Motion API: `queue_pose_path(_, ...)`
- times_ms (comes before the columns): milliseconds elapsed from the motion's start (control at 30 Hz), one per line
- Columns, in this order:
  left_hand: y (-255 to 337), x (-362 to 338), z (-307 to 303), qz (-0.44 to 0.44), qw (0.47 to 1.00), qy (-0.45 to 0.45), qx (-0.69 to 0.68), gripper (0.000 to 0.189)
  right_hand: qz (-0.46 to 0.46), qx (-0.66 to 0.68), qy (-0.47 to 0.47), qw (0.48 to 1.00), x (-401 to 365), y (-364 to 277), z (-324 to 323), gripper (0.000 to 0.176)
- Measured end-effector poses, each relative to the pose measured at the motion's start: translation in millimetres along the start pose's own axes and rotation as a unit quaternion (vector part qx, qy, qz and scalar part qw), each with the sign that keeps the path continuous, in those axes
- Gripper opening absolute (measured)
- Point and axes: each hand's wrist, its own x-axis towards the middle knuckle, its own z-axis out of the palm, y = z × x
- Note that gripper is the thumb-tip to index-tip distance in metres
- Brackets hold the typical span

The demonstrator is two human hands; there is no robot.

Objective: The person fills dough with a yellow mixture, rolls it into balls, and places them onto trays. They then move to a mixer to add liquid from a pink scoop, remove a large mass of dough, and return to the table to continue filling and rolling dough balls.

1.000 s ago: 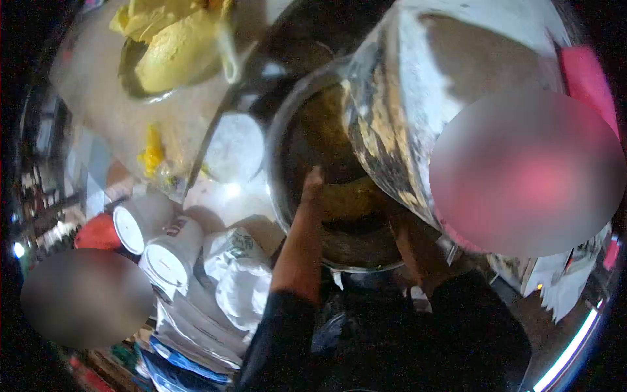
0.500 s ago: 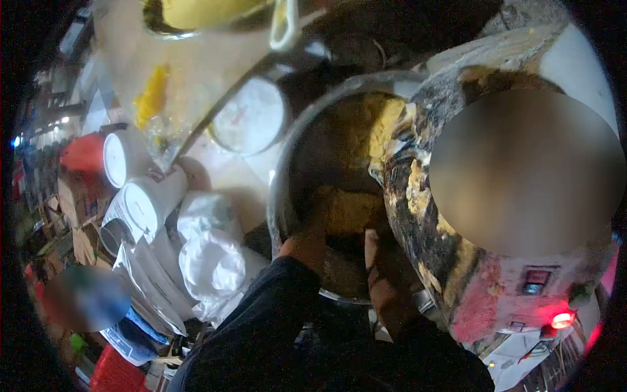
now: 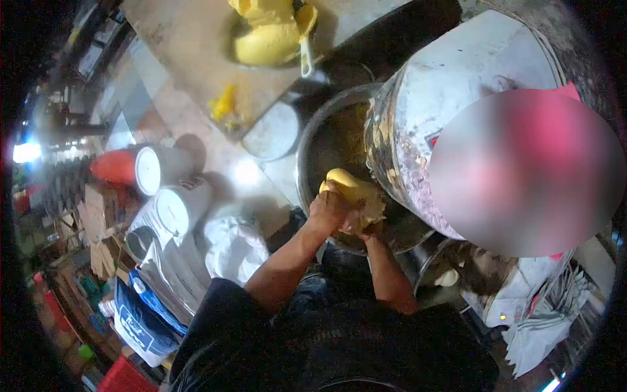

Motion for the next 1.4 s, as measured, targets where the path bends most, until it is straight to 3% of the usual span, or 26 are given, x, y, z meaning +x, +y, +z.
queue_pose_path(33,9.0,-15.4,-19.5,0.006,1.000,0.001,0.005,0.079,0.004,0.010,-0.006,1.000,-7.6,3.3,5.7,0.046)
queue_pose_path(100,23.3,-41.9,-59.4,0.046,0.989,-0.113,0.081,0.076,0.016,0.032,-0.019,0.999,-14.6,14.3,19.6,0.046)
queue_pose_path(133,23.2,-55.3,-75.8,0.053,0.989,-0.109,0.085,0.076,-0.074,-0.062,0.041,0.994,-19.0,32.2,36.5,0.048)
queue_pose_path(167,18.4,-73.2,-89.9,0.093,0.993,-0.049,0.044,0.072,-0.077,-0.063,0.040,0.994,-17.2,39.7,27.1,0.048)
queue_pose_path(200,11.0,-88.5,-102.4,0.132,0.991,0.013,0.002,0.067,-0.059,-0.048,-0.082,0.994,-4.5,43.2,5.9,0.052)
queue_pose_path(233,0.6,-98.6,-117.1,0.152,0.984,0.075,-0.061,0.093,-0.037,-0.033,-0.197,0.979,-0.5,47.4,-18.8,0.056)
queue_pose_path(267,-11.9,-111.5,-128.7,0.148,0.973,0.136,-0.109,0.095,-0.012,-0.017,-0.315,0.949,-1.5,55.1,-28.7,0.060)
queue_pose_path(300,-22.7,-121.3,-143.8,0.151,0.955,0.205,-0.150,0.098,-0.026,-0.037,-0.275,0.960,-8.8,60.9,-5.8,0.060)
queue_pose_path(333,-44.2,-122.2,-138.7,0.150,0.937,0.164,-0.269,0.107,-0.039,-0.060,-0.225,0.972,-19.0,67.9,17.3,0.060)
queue_pose_path(367,-71.5,-118.8,-122.1,0.161,0.854,0.064,-0.490,0.107,-0.048,-0.082,-0.194,0.976,-26.0,75.0,40.9,0.060)
queue_pose_path(400,-68.5,-131.2,-123.2,0.208,0.804,0.041,-0.555,0.100,-0.050,-0.106,-0.181,0.977,-30.7,81.5,63.4,0.060)
queue_pose_path(433,-65.1,-144.4,-124.6,0.254,0.749,0.023,-0.612,0.094,-0.047,-0.130,-0.177,0.975,-33.2,91.0,86.0,0.060)
queue_pose_path(500,-84.2,-168.1,-144.1,0.177,0.763,-0.016,-0.622,0.077,-0.029,-0.169,-0.180,0.968,-28.2,113.9,122.0,0.061)
queue_pose_path(567,-101.4,-178.3,-163.6,0.227,0.703,0.021,-0.674,0.069,-0.005,-0.208,-0.193,0.959,-24.0,144.7,158.9,0.061)
queue_pose_path(700,-133.8,-188.1,-218.4,0.207,0.668,0.064,-0.712,0.061,0.044,-0.261,-0.204,0.942,-10.6,207.7,201.3,0.061)
queue_pose_path(867,-194.9,-157.3,-277.7,0.126,0.698,0.087,-0.700,0.051,0.085,-0.295,-0.206,0.929,37.3,277.6,232.3,0.061)
queue_pose_path(933,-218.6,-142.8,-307.0,0.147,0.683,0.117,-0.706,0.052,0.103,-0.302,-0.209,0.925,67.1,306.7,248.6,0.061)
queue_pose_path(1100,-286.6,-108.2,-406.4,0.106,0.694,0.141,-0.698,0.053,0.163,-0.312,-0.238,0.905,158.9,386.6,326.5,0.062)
queue_pose_path(1167,-324.7,-88.8,-433.9,0.148,0.603,0.146,-0.770,0.055,0.184,-0.318,-0.267,0.891,192.6,425.0,375.6,0.062)
queue_pose_path(1200,-350.4,-74.9,-448.2,0.159,0.578,0.138,-0.788,0.062,0.191,-0.323,-0.293,0.879,210.4,444.9,404.8,0.062)
queue_pose_path(1233,-365.2,-72.6,-471.5,0.149,0.520,0.080,-0.837,0.075,0.190,-0.329,-0.329,0.865,225.7,466.3,435.2,0.062)
queue_pose_path(1300,-379.2,-73.8,-514.6,0.231,0.436,0.065,-0.867,0.087,0.181,-0.349,-0.385,0.835,256.6,508.2,491.0,0.062)
queue_pose_path(1333,-394.0,-61.3,-530.0,0.257,0.445,0.110,-0.851,0.092,0.217,-0.417,-0.244,0.848,273.7,518.9,517.1,0.066)
queue_pose_path(1400,-424.2,-41.6,-559.5,0.325,0.375,0.147,-0.856,0.092,0.226,-0.506,-0.132,0.822,321.2,555.9,548.8,0.073)
